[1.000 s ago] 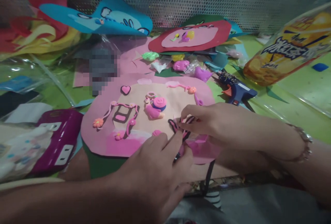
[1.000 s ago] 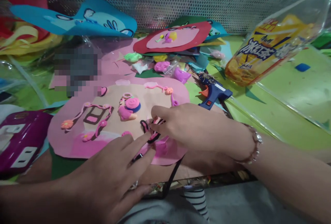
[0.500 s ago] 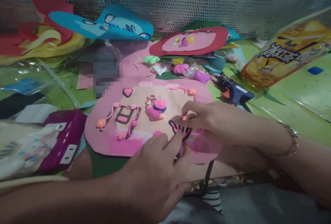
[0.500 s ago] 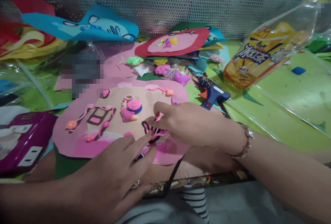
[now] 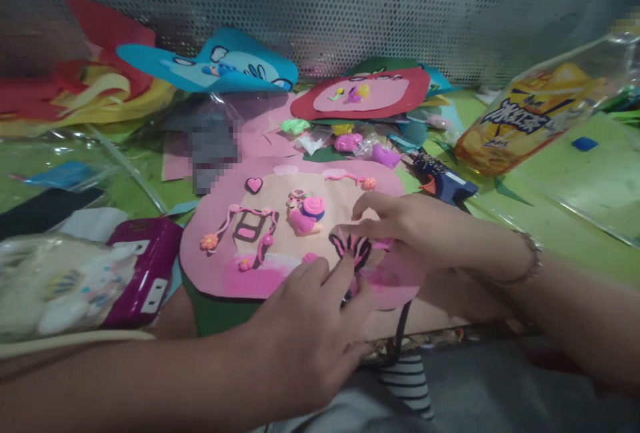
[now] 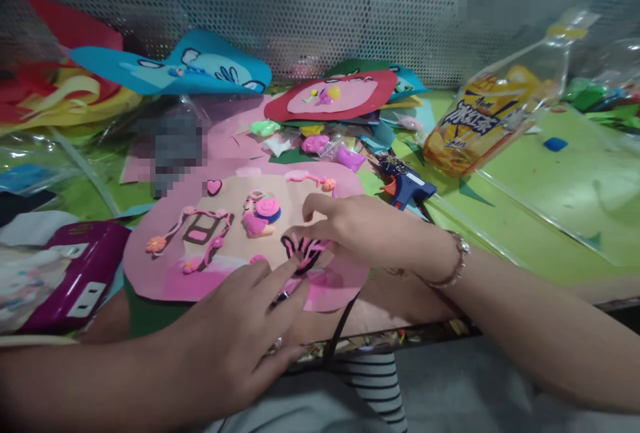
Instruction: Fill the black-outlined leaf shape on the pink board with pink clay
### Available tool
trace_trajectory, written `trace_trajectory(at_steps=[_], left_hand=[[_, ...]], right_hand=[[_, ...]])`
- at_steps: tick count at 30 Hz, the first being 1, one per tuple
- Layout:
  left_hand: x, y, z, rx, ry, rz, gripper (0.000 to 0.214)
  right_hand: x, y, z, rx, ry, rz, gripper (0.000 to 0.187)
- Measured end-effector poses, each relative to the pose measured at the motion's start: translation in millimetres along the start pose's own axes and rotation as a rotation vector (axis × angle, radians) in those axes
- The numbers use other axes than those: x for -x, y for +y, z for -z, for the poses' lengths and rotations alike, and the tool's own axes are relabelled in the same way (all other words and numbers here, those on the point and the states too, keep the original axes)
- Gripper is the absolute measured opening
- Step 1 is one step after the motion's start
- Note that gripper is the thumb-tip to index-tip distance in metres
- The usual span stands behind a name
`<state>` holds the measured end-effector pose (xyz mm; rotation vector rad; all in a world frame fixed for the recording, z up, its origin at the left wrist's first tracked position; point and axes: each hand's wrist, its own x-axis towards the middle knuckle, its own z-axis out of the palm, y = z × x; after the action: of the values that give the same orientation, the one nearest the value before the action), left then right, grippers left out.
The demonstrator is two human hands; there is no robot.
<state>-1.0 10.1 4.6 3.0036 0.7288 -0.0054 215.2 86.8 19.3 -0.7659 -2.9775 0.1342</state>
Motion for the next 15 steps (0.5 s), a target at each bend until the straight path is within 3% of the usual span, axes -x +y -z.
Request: trace_trajectory(at_steps=[4, 6, 9, 11, 15], left_hand=[[2, 2, -1.0, 0.081, -0.007, 0.069, 0.041], [3, 2, 0.6, 0.075, -0.002, 0.084, 0.043], [4, 4, 3.8, 0.052, 0.009, 0.110, 0.048], [5, 5, 4.5, 0.048, 0.012, 0.128, 0.047], [5, 4, 3.5, 0.046, 0.042, 0.144, 0.042]], right_hand=[[-9, 3, -8, -0.019, 0.298, -0.038, 0.039], [-18, -3, -9, 0.073, 0.295, -0.003, 0.039], [-40, -17, 1, 0.239, 0.125, 0.097, 0.038], [-60, -23, 14, 0.331, 0.129, 0.101, 0.047], [-113, -18, 40, 0.400, 0.127, 0.086, 0.048]])
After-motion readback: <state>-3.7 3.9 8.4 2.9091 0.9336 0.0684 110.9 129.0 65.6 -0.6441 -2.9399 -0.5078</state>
